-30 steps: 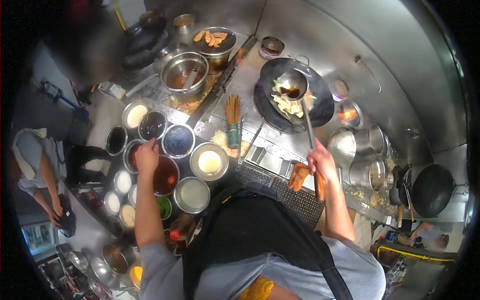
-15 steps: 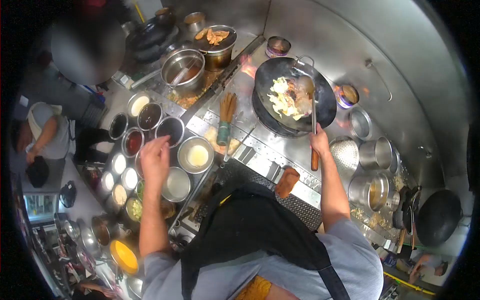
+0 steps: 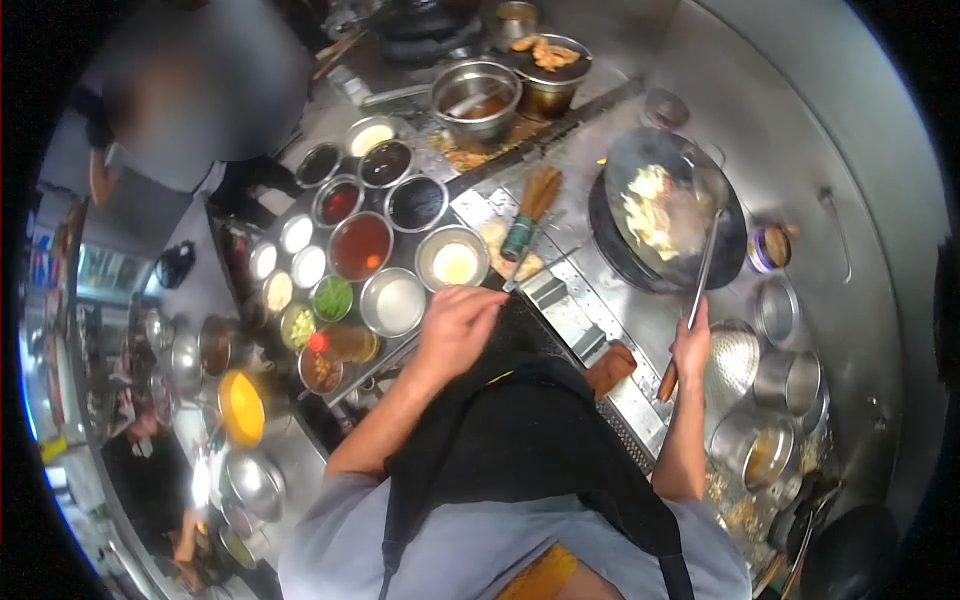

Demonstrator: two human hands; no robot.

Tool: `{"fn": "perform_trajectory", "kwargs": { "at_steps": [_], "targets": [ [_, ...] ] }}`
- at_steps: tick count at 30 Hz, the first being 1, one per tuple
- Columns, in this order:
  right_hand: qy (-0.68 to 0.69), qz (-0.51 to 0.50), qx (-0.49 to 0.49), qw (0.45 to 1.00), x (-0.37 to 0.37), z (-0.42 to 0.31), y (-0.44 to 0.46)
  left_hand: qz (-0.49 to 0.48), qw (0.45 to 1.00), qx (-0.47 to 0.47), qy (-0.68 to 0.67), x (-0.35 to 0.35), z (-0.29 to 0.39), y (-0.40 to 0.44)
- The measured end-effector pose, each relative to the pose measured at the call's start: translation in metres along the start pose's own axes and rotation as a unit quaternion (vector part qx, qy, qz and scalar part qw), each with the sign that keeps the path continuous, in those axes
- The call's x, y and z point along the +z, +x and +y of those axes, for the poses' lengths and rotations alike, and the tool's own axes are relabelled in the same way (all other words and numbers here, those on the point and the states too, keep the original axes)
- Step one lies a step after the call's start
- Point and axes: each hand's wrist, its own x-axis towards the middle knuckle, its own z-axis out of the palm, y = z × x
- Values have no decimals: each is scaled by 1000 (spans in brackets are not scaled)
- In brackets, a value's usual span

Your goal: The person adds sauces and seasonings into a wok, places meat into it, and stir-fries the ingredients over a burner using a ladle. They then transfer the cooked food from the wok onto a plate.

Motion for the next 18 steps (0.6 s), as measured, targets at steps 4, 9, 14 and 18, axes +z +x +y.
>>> {"fn": "perform_trajectory", "kwargs": {
  "at_steps": [4,9,14,18],
  "targets": [
    [444,-97,42,890,-8,-96,-52,-37,997,20,-64,-1,-1,2],
    [556,-315,101,763,-24,-179,-106,-72,993,54,-82,-41,-16,-6],
    [487,-447,143,737,34,-223,-130,-62,992,18,-107,-84,-47,-41],
    [409,-478,79,773,90,-263,-130,-74,993,-15,-95,-113,-68,-62]
  ]
}}
